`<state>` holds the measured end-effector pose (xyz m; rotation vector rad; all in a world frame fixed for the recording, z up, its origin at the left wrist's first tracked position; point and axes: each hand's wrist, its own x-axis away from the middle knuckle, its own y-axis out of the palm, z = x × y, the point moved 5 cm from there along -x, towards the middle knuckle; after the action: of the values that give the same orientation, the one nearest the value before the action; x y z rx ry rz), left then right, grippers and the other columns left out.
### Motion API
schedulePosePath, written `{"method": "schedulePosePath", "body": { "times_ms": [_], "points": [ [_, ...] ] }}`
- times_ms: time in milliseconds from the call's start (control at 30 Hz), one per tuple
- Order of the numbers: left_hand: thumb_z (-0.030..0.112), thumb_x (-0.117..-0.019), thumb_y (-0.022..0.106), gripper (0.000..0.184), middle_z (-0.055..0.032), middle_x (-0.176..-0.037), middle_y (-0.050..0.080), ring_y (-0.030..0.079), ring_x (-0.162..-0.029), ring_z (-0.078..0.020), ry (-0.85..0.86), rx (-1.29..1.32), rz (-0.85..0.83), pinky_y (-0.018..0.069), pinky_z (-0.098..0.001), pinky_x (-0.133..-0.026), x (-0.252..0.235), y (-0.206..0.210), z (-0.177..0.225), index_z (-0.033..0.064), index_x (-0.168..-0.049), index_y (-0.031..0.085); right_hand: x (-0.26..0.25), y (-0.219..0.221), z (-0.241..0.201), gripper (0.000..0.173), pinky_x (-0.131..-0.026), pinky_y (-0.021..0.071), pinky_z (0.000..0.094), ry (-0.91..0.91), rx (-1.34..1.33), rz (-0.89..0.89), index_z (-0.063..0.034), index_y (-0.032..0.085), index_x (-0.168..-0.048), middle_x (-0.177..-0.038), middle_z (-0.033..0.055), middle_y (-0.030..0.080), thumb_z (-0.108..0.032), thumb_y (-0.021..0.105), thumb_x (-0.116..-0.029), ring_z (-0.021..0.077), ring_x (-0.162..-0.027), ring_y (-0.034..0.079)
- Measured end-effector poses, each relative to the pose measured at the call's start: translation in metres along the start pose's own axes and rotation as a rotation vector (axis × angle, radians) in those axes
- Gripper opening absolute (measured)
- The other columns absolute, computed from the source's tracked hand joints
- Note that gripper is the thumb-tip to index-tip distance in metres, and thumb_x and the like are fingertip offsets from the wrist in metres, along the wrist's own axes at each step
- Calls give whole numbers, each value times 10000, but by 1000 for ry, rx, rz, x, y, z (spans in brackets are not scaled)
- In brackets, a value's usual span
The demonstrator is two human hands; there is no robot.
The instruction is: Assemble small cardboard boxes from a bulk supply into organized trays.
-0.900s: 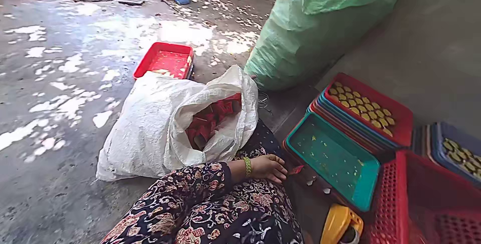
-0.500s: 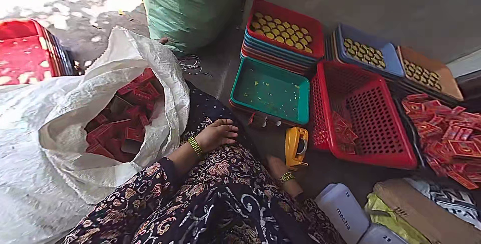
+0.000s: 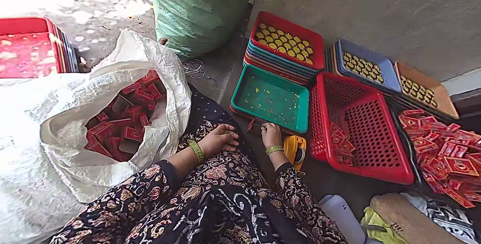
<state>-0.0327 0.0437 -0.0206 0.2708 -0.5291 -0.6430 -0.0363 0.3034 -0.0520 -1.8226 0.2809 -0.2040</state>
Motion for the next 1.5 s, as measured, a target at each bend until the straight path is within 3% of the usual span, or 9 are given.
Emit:
{"method": "schedulePosePath", "body": {
  "times_ms": [200, 333, 433, 567, 700, 900, 1033, 1267, 1500],
  "points": [
    [39, -998, 595, 365, -134, -1205, 662, 725, -1014, -247, 156, -146, 48, 639, -416, -838, 2, 9, 4, 29, -1332, 448, 20, -26, -7, 254, -1028, 516, 403, -112, -257, -23, -53, 701, -1168, -1134, 116, 724, -221, 550, -1053, 221, -1109, 683],
    [290, -899, 770, 678, -138, -1419, 555, 592, -1274, -201, 459, -564, 85, 522, -390, -1062, -4, 22, 10, 39, -1434, 437, 48, -78, -31, 174, -768, 564, 300, -266, -595, 136, -59, 680, -1101, -891, 38, 710, -202, 621, -1021, 91, -799, 668],
    [400, -880, 799, 795, -121, -1305, 625, 642, -1180, -148, 496, -654, 10, 534, -363, -1039, -3, 41, 16, 46, -1462, 389, 60, -99, -56, 125, -732, 562, 248, -303, -804, 105, -65, 669, -1089, -873, 5, 710, -155, 651, -1005, 53, -769, 661],
    [333, -900, 790, 825, -119, -1167, 690, 700, -1053, -113, 516, -577, -17, 570, -325, -981, 3, 41, 16, -4, -1485, 317, 65, -92, -73, 138, -749, 553, 246, -261, -1012, 129, -25, 615, -1120, -851, 15, 693, -113, 624, -1014, 56, -769, 653],
    [283, -875, 818, 954, -123, -1191, 666, 708, -1033, -148, 578, -441, 83, 599, -354, -948, 13, 26, 17, 25, -1534, 178, 78, -73, -79, 215, -890, 566, 279, -263, -1260, 97, 3, 539, -1207, -1040, 66, 657, -79, 584, -1013, 98, -962, 655],
    [217, -916, 772, 690, -113, -1137, 684, 716, -995, -160, 619, -345, 3, 611, -352, -910, 20, 23, 18, 14, -1443, 375, 99, -54, -92, 448, -951, 589, 308, -309, -1366, 84, 98, 502, -1351, -1275, 171, 626, -30, 667, -955, 171, -1098, 673],
    [192, -892, 804, 526, -104, -1097, 705, 724, -959, -161, 655, -329, 25, 622, -349, -876, 20, 23, 19, 12, -1290, 511, 97, -55, -92, 450, -968, 585, 332, -325, -1469, 139, 24, 450, -1315, -1189, 115, 665, 15, 685, -932, 173, -1096, 683],
    [170, -813, 853, 562, -111, -1076, 673, 703, -949, -162, 594, -250, 47, 610, -356, -864, 15, 15, 17, -4, -1217, 502, 102, -48, -95, 491, -1006, 583, 339, -420, -1261, 188, 110, 457, -1387, -1310, 157, 632, -41, 660, -967, 177, -1168, 670],
    [139, -826, 841, 633, -207, -1141, 651, 684, -1014, -249, 461, -289, 44, 571, -448, -929, 8, 2, 14, -49, -1303, 470, 97, -39, -105, 483, -990, 524, 192, -423, -992, 158, 163, 421, -1396, -1283, 194, 608, -87, 560, -1007, 34, -1135, 629]
  ]
}}
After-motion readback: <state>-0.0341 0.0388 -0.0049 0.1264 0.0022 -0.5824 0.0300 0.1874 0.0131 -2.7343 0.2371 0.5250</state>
